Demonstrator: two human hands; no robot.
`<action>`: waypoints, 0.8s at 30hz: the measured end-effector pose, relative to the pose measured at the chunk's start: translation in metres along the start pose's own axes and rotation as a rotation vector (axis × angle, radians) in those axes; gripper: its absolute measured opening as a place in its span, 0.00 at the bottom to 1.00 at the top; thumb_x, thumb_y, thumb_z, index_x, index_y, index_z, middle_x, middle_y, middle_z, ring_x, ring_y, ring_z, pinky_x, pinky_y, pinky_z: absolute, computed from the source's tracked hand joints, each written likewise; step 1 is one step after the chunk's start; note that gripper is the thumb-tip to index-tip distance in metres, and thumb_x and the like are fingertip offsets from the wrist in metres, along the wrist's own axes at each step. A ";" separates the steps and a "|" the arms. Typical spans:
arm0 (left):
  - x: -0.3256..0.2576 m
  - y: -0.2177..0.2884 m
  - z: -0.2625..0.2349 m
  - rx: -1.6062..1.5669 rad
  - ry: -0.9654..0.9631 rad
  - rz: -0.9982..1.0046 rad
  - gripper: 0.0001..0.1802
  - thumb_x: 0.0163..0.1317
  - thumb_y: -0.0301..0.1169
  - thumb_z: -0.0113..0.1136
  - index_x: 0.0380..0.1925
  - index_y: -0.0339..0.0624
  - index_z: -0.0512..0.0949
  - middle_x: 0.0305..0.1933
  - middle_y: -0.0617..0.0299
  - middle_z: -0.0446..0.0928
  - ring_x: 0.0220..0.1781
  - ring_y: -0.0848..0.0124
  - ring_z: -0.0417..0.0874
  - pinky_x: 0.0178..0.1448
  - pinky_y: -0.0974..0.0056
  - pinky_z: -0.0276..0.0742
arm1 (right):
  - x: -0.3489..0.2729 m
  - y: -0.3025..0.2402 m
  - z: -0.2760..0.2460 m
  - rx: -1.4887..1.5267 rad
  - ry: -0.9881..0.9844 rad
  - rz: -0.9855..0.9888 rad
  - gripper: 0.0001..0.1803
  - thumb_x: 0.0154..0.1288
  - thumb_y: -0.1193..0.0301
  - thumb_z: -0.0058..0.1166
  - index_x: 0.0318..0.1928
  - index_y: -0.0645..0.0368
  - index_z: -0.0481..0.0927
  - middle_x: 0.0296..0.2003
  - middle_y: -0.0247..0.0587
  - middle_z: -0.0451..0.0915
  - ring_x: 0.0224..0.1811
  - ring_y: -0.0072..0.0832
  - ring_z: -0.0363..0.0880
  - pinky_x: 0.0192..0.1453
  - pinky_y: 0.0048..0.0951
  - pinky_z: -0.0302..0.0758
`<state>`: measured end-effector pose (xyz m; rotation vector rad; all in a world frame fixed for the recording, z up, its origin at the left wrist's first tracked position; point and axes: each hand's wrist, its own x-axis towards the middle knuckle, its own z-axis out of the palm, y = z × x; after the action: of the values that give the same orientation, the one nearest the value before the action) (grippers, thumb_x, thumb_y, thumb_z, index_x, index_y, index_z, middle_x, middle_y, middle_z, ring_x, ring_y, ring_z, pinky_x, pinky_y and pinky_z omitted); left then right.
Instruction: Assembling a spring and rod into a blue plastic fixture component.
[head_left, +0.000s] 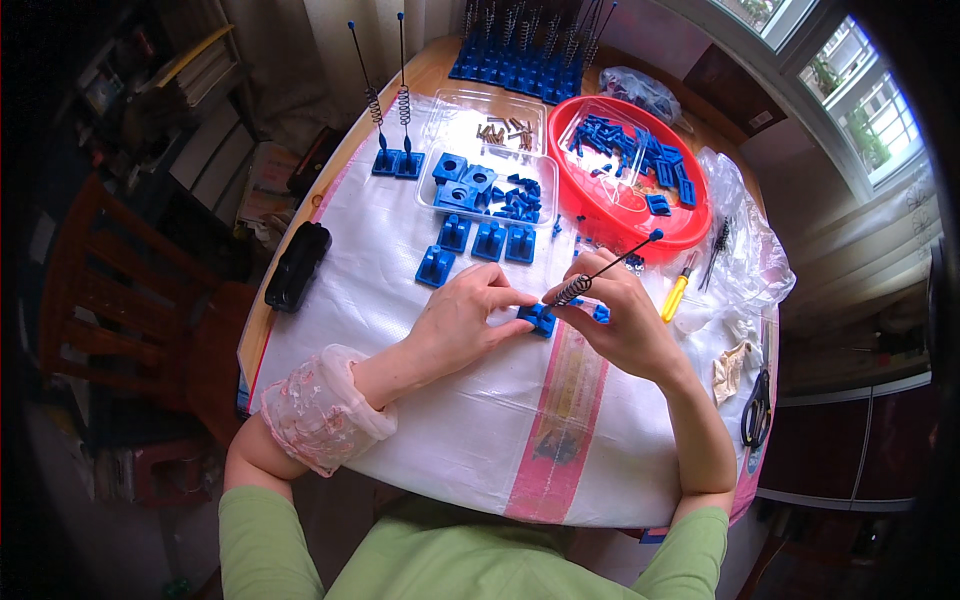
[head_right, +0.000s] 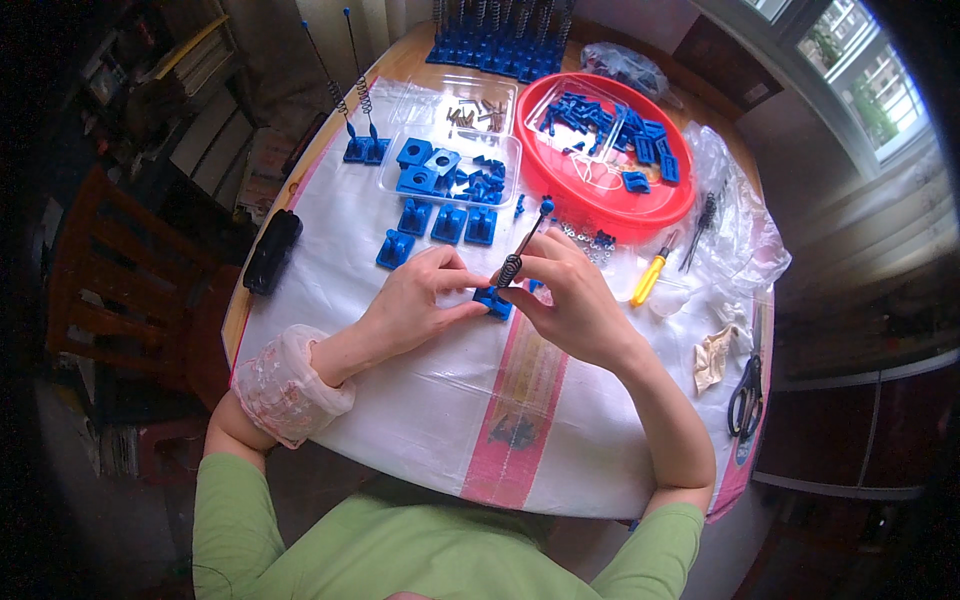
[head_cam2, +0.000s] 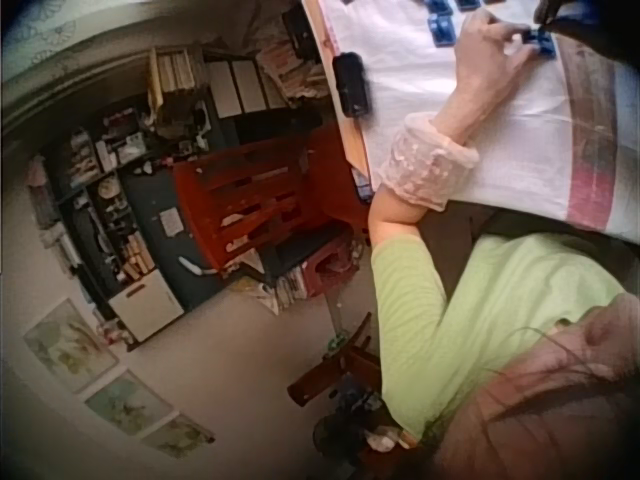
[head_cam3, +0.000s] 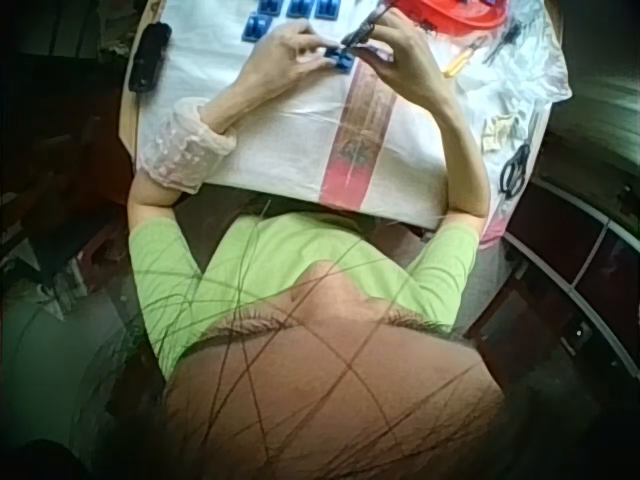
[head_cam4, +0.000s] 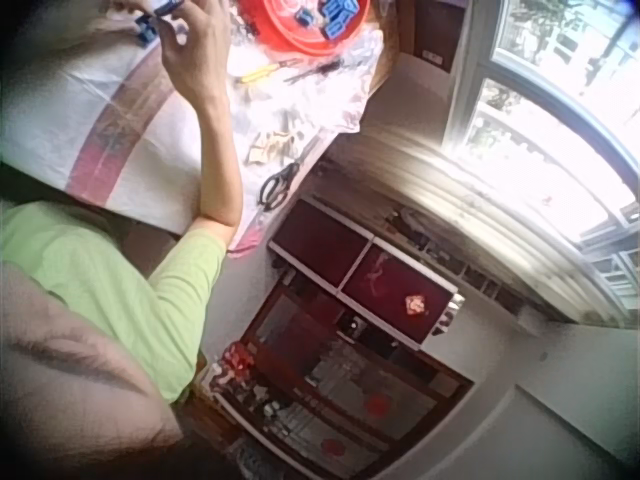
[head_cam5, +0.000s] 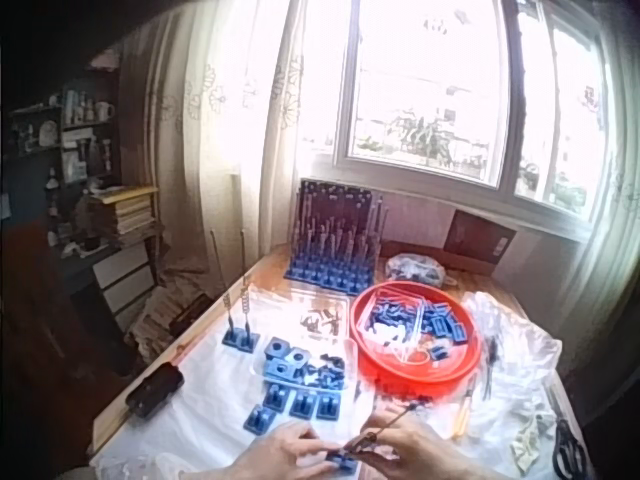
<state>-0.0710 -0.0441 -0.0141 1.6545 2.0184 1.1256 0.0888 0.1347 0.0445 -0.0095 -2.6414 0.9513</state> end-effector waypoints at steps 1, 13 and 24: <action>0.000 0.000 0.000 -0.001 -0.001 -0.005 0.16 0.60 0.35 0.78 0.48 0.49 0.91 0.39 0.60 0.79 0.44 0.64 0.81 0.49 0.60 0.79 | 0.000 0.000 0.000 0.001 -0.001 0.002 0.08 0.62 0.77 0.71 0.43 0.56 0.91 0.37 0.37 0.79 0.44 0.37 0.76 0.50 0.39 0.72; 0.001 0.000 0.000 -0.005 -0.010 -0.012 0.17 0.59 0.34 0.79 0.49 0.49 0.91 0.40 0.60 0.79 0.45 0.63 0.81 0.50 0.60 0.79 | 0.000 -0.001 -0.004 -0.025 -0.025 0.023 0.13 0.58 0.77 0.74 0.44 0.57 0.90 0.40 0.38 0.81 0.47 0.39 0.77 0.54 0.40 0.73; 0.000 0.001 0.000 -0.016 -0.018 -0.022 0.16 0.60 0.34 0.79 0.49 0.50 0.91 0.39 0.61 0.79 0.44 0.64 0.81 0.49 0.61 0.79 | -0.002 -0.009 -0.020 -0.007 0.082 0.126 0.11 0.58 0.79 0.71 0.42 0.61 0.86 0.35 0.40 0.82 0.42 0.36 0.82 0.47 0.38 0.77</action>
<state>-0.0703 -0.0441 -0.0129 1.6247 2.0069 1.1126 0.0973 0.1401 0.0636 -0.2149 -2.5940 0.9599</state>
